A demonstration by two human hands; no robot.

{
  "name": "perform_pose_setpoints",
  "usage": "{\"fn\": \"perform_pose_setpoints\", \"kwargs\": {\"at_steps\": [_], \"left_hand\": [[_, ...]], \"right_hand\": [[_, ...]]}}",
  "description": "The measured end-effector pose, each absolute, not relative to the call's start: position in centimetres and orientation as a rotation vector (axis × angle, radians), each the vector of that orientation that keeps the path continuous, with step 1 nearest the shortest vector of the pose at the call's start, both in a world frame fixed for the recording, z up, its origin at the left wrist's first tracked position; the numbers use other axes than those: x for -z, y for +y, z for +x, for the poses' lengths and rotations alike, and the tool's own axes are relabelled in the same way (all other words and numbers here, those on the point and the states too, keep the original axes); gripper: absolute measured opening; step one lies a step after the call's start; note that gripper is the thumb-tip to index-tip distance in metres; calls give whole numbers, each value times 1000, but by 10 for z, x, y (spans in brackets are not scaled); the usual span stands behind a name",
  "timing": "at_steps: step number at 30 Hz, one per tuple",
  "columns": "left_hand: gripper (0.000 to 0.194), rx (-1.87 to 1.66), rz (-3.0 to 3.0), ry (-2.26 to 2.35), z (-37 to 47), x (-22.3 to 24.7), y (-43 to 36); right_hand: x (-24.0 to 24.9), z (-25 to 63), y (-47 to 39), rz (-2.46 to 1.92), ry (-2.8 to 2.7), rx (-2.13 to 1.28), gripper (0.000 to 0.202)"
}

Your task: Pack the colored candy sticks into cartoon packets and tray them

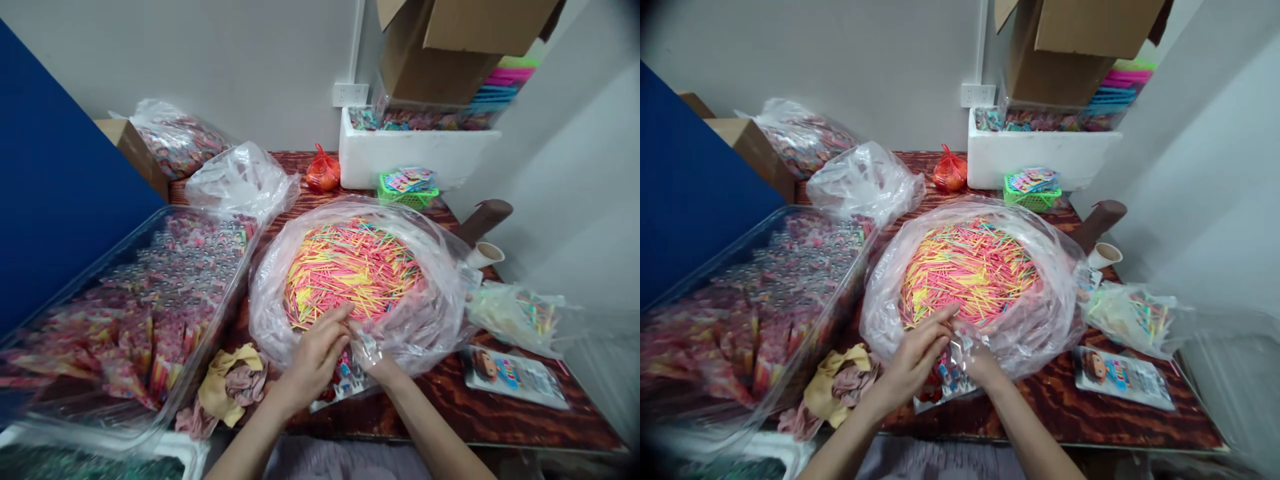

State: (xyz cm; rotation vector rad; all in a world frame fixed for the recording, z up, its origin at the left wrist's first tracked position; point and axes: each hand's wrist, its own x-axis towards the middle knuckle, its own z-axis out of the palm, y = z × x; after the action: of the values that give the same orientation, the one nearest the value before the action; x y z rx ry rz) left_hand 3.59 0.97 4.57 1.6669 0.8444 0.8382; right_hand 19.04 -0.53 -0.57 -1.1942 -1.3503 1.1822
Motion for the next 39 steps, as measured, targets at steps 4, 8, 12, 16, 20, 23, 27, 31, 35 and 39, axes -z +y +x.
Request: {"fn": "perform_pose_setpoints", "kwargs": {"at_steps": [4, 8, 12, 16, 20, 23, 27, 31, 35, 39], "left_hand": [[20, -1041, 1449, 1085, 16, -26, 4], [19, -1165, 1195, 1330, -16, -2, 0], [23, -1141, 1178, 1402, -30, 6, -7], [28, -1108, 1237, 1395, -30, 8, -12], [27, -1093, 1198, 1353, -30, 12, -17], [27, -1072, 1213, 1345, -31, 15, -20], [24, -1088, 1309, 1384, -35, 16, -21], [22, -1077, 1476, 1420, -47, 14, -16], [21, -1092, 1480, 1449, -55, 11, -8], [23, -1093, 1504, 1416, -51, 8, -5]], "right_hand": [[6, 187, -5, -1151, -1268, -1363, 16], [1, 185, -7, -1148, -1284, -1364, 15], [1, 179, -9, -1114, -1304, -1373, 15], [6, 173, -11, -1114, -1300, -1382, 13], [9, 170, -13, -1154, -1335, -1360, 13], [10, 168, -13, -1168, -1353, -1351, 12], [12, 166, -12, -1144, -1352, -1352, 11], [15, 166, -11, -1142, -1347, -1355, 12], [16, 166, -9, -1158, -1319, -1362, 13], [16, 164, -8, -1157, -1312, -1356, 16]]}}
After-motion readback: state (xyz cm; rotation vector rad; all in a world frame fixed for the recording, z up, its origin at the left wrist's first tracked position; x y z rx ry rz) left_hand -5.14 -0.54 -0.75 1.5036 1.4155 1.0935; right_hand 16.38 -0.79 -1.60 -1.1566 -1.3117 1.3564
